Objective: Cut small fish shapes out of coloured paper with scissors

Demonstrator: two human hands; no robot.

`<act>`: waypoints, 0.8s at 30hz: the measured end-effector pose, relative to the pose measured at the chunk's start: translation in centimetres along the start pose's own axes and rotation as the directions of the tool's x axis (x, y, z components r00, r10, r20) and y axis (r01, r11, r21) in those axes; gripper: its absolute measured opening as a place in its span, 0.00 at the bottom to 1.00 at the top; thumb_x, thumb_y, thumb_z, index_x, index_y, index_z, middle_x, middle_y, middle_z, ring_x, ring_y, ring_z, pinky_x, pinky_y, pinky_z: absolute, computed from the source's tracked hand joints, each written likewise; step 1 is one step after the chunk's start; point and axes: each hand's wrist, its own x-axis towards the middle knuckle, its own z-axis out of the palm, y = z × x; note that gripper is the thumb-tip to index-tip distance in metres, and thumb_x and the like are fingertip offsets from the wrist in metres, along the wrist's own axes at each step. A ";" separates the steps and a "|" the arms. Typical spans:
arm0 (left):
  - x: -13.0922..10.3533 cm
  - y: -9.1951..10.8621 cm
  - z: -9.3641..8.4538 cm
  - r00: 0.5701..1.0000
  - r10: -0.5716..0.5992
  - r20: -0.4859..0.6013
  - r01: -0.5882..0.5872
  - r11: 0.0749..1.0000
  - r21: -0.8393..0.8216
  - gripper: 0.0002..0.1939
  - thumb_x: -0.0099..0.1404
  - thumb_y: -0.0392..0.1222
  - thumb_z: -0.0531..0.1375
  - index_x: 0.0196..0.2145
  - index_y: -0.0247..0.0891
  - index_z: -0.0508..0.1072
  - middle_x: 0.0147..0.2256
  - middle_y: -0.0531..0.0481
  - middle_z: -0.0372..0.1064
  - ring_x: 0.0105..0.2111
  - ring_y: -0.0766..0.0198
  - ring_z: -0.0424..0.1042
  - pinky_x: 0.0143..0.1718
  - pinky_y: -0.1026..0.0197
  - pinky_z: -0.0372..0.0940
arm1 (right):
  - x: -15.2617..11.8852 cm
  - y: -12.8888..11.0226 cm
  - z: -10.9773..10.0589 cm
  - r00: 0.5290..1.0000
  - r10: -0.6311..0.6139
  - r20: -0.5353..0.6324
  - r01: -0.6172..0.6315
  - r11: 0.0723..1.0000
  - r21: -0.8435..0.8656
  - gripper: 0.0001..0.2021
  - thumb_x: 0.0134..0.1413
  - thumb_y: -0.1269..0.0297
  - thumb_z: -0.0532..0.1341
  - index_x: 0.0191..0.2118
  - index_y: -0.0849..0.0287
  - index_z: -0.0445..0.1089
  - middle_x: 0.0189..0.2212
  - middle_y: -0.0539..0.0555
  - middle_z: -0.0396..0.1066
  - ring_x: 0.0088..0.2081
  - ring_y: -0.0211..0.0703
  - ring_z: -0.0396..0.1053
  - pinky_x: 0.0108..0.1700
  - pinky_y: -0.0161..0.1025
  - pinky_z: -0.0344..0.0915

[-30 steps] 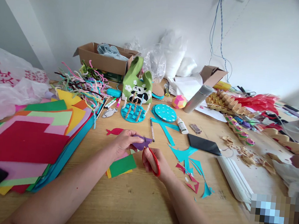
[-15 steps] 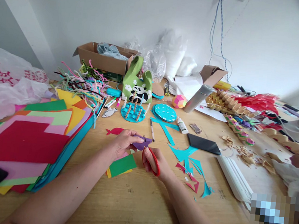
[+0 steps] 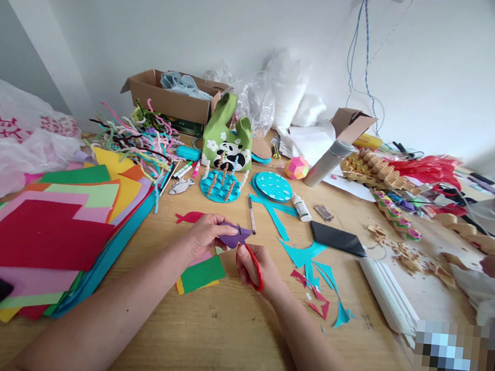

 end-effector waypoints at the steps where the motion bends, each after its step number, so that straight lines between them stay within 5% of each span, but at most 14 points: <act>1: 0.0 0.0 0.0 1.000 0.001 -0.003 -0.001 1.000 0.005 0.15 0.42 0.37 0.70 0.30 0.34 0.73 0.30 0.43 0.76 0.29 0.60 0.74 0.29 0.62 0.64 | 0.0 0.0 0.0 1.000 -0.002 0.003 0.002 1.000 -0.005 0.31 0.51 0.31 0.52 0.19 0.57 0.58 0.10 0.47 0.59 0.13 0.31 0.52 0.17 0.31 0.47; 24: 0.3 -0.2 -0.6 0.999 0.004 0.033 -0.006 0.998 0.055 0.14 0.42 0.36 0.70 0.29 0.33 0.74 0.31 0.44 0.76 0.30 0.61 0.74 0.32 0.61 0.65 | 0.0 -0.2 -0.1 1.000 0.019 0.010 -0.018 0.999 -0.046 0.32 0.49 0.29 0.52 0.18 0.57 0.57 0.10 0.48 0.59 0.13 0.31 0.52 0.17 0.31 0.48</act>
